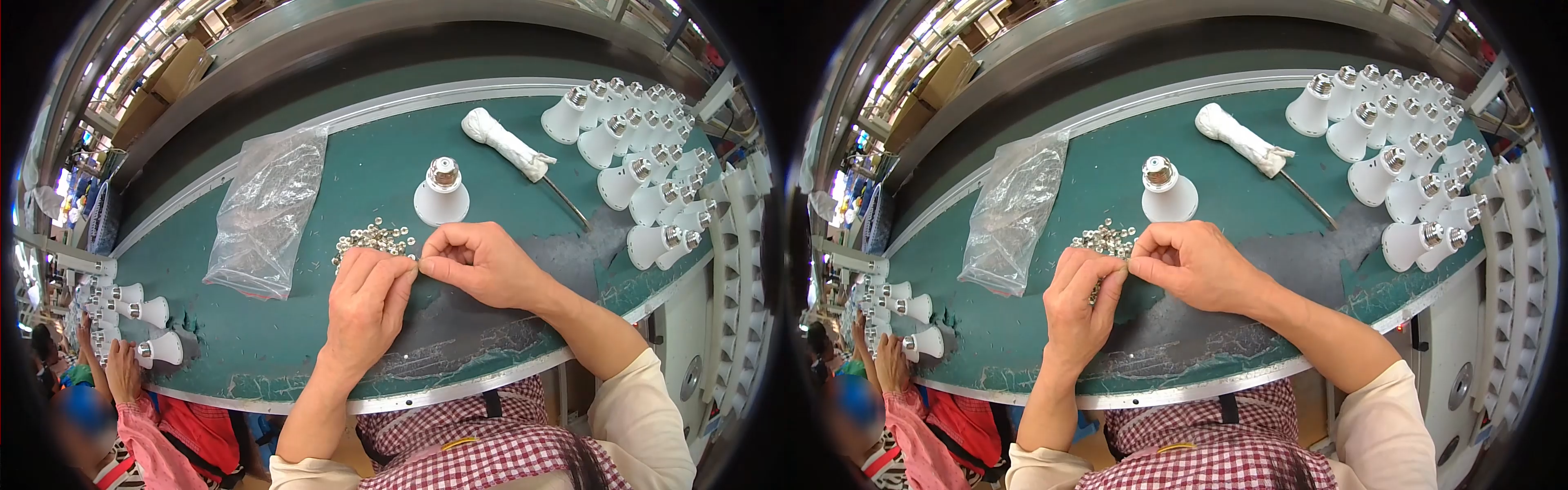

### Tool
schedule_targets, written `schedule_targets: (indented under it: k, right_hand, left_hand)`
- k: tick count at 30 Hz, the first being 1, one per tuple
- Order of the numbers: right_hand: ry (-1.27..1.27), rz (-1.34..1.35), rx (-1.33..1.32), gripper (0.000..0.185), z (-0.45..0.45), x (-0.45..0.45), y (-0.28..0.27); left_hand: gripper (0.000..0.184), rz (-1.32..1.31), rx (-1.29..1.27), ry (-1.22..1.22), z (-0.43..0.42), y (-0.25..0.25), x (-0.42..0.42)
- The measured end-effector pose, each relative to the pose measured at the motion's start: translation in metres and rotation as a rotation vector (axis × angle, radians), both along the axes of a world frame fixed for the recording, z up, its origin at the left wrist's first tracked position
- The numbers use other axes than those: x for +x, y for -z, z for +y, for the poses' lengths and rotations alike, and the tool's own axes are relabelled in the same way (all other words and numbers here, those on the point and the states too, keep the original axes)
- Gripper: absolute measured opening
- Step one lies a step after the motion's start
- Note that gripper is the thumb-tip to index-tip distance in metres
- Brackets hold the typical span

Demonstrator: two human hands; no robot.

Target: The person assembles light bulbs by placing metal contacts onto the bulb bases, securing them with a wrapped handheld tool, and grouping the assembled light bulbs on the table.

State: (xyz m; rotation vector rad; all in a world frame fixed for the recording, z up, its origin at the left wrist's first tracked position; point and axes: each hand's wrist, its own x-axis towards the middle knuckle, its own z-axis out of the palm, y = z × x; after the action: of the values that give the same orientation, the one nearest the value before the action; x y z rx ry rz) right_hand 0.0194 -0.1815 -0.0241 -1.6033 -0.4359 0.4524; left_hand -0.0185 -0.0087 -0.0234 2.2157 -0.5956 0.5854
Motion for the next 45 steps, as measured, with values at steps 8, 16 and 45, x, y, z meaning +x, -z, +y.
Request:
schedule_targets:
  k: [8,16,45]
  right_hand:
    - [0.048,-0.286,-0.138,0.013,0.001,-0.001,-0.005]
    - [0.028,-0.25,-0.176,0.012,0.0,-0.002,-0.008]
    - [-0.2,0.218,-0.07,0.01,-0.012,0.007,-0.013]
  left_hand:
    - [0.005,0.276,-0.133,0.032,0.006,-0.003,-0.002]
    - [0.005,0.337,-0.113,0.047,0.006,-0.004,-0.003]
    - [0.018,-0.024,0.087,0.125,0.003,-0.004,0.002]
